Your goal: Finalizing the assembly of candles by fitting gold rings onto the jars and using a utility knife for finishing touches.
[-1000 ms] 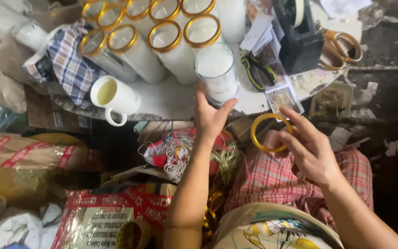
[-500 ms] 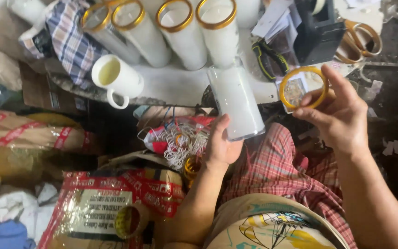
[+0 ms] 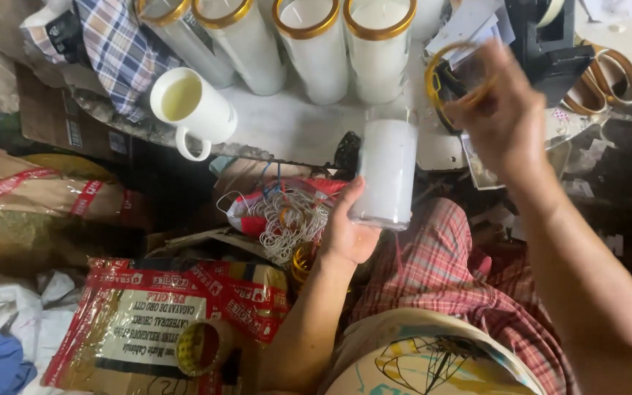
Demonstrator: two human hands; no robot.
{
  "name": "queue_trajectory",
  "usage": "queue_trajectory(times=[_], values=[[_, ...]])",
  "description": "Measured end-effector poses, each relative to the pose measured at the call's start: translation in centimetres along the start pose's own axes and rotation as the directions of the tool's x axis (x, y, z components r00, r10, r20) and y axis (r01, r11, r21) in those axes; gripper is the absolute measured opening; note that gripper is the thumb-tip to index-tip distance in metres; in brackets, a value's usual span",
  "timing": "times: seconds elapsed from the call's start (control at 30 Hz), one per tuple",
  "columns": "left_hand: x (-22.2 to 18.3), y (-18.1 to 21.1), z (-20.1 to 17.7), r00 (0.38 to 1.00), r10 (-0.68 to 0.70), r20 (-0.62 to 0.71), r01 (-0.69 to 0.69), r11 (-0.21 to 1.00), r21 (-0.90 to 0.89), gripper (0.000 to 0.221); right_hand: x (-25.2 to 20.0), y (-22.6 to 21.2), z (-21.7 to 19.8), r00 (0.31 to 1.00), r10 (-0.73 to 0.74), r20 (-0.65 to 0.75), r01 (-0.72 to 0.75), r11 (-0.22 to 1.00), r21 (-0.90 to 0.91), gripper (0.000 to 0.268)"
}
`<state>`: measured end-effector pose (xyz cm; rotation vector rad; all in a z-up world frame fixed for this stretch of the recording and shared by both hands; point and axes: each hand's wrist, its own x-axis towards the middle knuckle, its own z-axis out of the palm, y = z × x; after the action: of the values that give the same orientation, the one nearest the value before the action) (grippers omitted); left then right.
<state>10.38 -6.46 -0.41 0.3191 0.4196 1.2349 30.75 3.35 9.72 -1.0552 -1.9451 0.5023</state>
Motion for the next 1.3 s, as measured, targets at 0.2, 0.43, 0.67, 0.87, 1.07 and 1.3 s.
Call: queue_trajectory(times=[0.2,0.43,0.67,0.87,1.07,1.3], values=[[0.1,0.3,-0.2,0.999,0.037,0.001,-0.037,0.996,-0.079,0.053,-4.5,-2.0,1.3,0.934,-0.102,0.342,-0.01,0.95,0.311,0.08],[0.4,1.3,0.1,0.986,-0.011,0.167,0.035,0.989,-0.142,0.069,-3.2,1.9,1.6,0.991,-0.132,0.003,0.126,0.953,0.275,0.072],[0.3,2.1,0.1,0.989,-0.045,0.144,0.053,0.997,-0.05,0.071,-1.0,1.5,1.0,0.987,-0.098,-0.125,0.107,0.992,0.07,0.052],[0.0,1.3,0.6,1.0,-0.009,0.014,0.008,1.0,0.02,0.045,-3.9,0.7,1.3,0.97,-0.237,0.058,0.212,0.935,0.284,0.076],[0.1,1.1,-0.9,0.959,0.112,0.262,-0.115,0.993,-0.003,0.041,-3.3,0.7,0.9,0.984,-0.177,-0.032,0.18,0.968,0.174,0.073],[-1.1,1.5,0.9,0.929,0.208,0.305,-0.306,0.895,0.323,0.068,-1.6,4.1,1.4,0.975,-0.145,-0.167,0.147,0.989,0.0,0.072]])
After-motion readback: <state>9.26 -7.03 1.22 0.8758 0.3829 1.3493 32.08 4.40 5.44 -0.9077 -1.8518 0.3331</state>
